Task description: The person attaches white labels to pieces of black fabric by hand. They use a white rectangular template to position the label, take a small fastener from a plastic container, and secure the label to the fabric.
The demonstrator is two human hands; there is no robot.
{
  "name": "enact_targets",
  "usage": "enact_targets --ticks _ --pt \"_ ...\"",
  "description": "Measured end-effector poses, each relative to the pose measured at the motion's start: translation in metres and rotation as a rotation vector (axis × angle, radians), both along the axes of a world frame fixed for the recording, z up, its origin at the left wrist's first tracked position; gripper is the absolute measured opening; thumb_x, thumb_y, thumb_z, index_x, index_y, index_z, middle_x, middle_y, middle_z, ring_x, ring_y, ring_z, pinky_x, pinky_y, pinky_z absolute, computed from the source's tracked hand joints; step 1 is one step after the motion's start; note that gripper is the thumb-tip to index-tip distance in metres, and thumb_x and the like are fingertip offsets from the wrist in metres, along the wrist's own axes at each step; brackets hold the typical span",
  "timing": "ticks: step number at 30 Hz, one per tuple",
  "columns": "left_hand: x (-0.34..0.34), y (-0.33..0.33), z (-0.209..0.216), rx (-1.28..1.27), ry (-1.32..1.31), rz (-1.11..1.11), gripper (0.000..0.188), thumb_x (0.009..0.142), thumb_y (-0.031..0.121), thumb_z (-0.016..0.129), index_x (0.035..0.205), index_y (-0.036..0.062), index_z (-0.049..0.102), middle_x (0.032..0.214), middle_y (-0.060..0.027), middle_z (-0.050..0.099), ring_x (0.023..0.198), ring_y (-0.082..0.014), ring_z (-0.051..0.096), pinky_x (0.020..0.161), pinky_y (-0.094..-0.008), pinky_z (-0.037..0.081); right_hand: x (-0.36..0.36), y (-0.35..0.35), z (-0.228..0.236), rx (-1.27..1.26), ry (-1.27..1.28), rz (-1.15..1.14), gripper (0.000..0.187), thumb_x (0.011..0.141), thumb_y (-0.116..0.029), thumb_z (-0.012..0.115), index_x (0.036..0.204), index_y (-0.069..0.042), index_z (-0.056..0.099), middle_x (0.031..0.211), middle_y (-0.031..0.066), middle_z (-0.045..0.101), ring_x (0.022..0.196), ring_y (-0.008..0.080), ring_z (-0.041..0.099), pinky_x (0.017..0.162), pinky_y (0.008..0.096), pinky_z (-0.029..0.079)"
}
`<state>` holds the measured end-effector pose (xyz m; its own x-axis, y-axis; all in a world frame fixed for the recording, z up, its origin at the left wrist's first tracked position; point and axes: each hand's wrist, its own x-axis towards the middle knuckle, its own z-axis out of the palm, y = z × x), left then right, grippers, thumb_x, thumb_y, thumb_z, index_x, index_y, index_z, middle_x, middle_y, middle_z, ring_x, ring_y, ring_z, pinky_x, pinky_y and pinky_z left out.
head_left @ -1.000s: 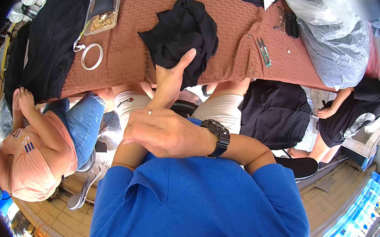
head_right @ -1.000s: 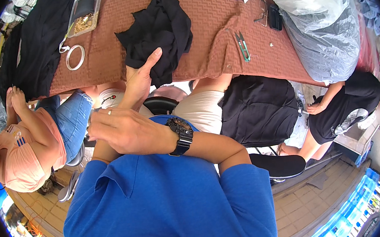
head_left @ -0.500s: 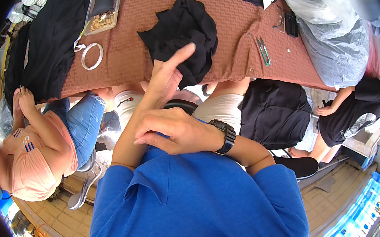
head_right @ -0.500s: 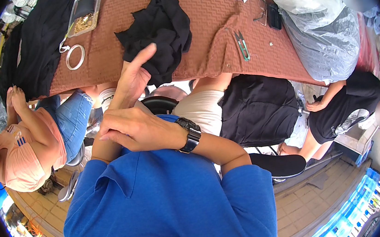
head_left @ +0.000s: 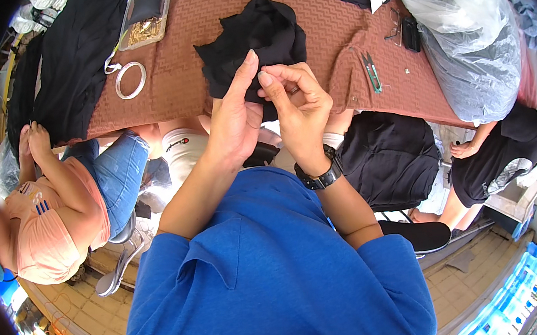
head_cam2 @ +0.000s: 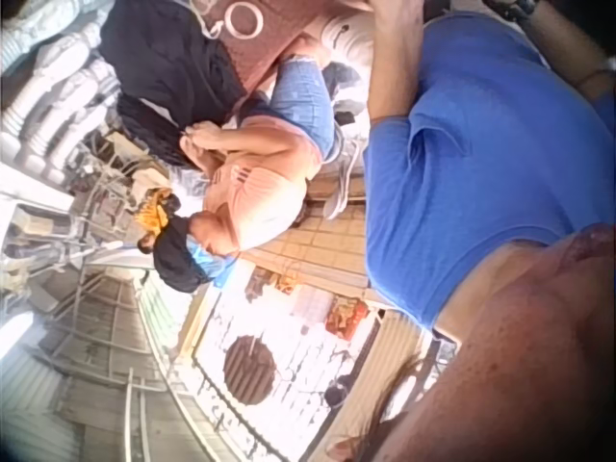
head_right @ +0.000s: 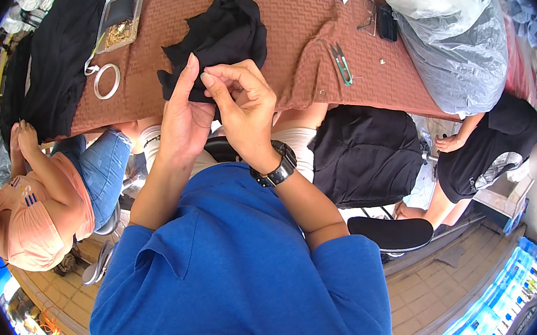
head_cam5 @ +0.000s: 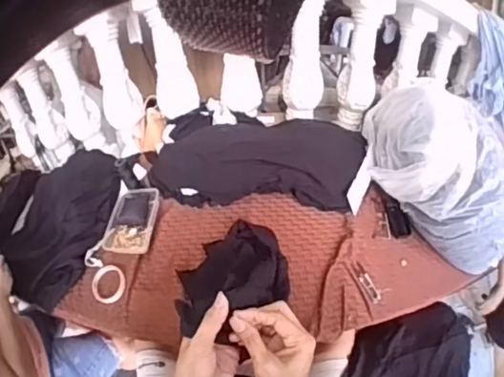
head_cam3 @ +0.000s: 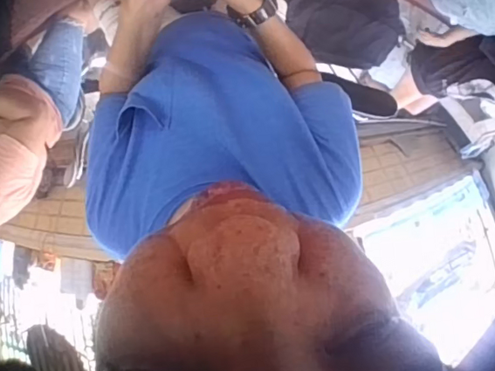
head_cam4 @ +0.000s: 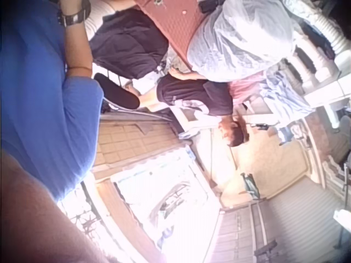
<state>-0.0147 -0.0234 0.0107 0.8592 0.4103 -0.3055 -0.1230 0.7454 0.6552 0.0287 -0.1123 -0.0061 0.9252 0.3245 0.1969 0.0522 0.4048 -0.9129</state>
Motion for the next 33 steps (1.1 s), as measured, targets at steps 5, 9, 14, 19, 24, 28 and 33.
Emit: enact_targets --ticks 5,9,14,19,24,28,33 --pt "-0.001 -0.005 0.006 -0.024 0.014 -0.036 0.036 0.098 0.041 0.068 0.118 0.0118 0.062 0.112 -0.0024 0.062 0.103 -0.0136 0.059 0.089 -0.0319 0.050 0.002 0.000 -0.003 -0.012 -0.015 -0.026 0.013 0.088 0.006 0.074 0.101 0.004 0.074 0.092 0.0045 0.065 0.078 0.0082 0.062 0.068 0.0219 0.050" --pt "-0.003 -0.003 0.006 -0.033 0.012 -0.094 0.037 0.099 0.043 0.066 0.117 0.0103 0.064 0.114 -0.0039 0.063 0.105 -0.0160 0.059 0.092 -0.0335 0.049 0.004 0.000 -0.004 -0.035 -0.050 -0.046 0.014 0.088 0.006 0.075 0.101 0.003 0.074 0.091 0.0036 0.065 0.077 0.0070 0.059 0.067 0.0212 0.048" --pt "-0.002 -0.004 0.009 -0.029 0.009 -0.073 0.036 0.100 0.042 0.065 0.116 0.0093 0.065 0.114 -0.0047 0.064 0.105 -0.0166 0.060 0.093 -0.0337 0.048 0.004 -0.001 -0.005 -0.049 -0.051 -0.038 0.013 0.088 0.006 0.075 0.101 0.003 0.074 0.091 0.0025 0.064 0.075 0.0058 0.055 0.066 0.0209 0.045" --pt "-0.001 -0.001 0.004 -0.042 -0.026 -0.091 0.033 0.102 0.039 0.062 0.116 0.0090 0.064 0.111 -0.0043 0.065 0.105 -0.0144 0.061 0.094 -0.0334 0.049 0.004 0.000 -0.005 -0.044 -0.033 -0.036 0.012 0.089 0.004 0.074 0.101 0.002 0.074 0.091 0.0021 0.063 0.077 0.0060 0.055 0.068 0.0215 0.045" --pt "-0.001 0.000 0.003 -0.037 -0.037 -0.081 0.032 0.105 0.037 0.057 0.120 0.0087 0.060 0.112 -0.0047 0.064 0.105 -0.0143 0.064 0.094 -0.0328 0.053 0.004 0.002 -0.008 -0.038 -0.053 -0.031 0.012 0.090 0.003 0.074 0.102 0.002 0.074 0.091 0.0022 0.063 0.077 0.0060 0.055 0.068 0.0216 0.045" --pt "-0.001 0.000 0.005 -0.034 -0.020 -0.085 0.033 0.105 0.038 0.057 0.119 0.0088 0.060 0.111 -0.0048 0.064 0.104 -0.0146 0.065 0.093 -0.0328 0.054 0.004 0.002 -0.009 -0.025 -0.047 -0.020 0.012 0.091 0.003 0.073 0.103 0.002 0.073 0.093 0.0025 0.063 0.078 0.0060 0.056 0.068 0.0215 0.045" --pt "0.000 -0.001 0.005 -0.086 -0.009 -0.066 0.032 0.102 0.037 0.063 0.113 0.0076 0.066 0.107 -0.0027 0.064 0.103 -0.0122 0.059 0.094 -0.0324 0.048 0.004 0.002 -0.007 -0.012 -0.025 -0.009 0.011 0.092 0.004 0.072 0.102 0.002 0.072 0.093 0.0024 0.063 0.079 0.0058 0.057 0.069 0.0216 0.046"
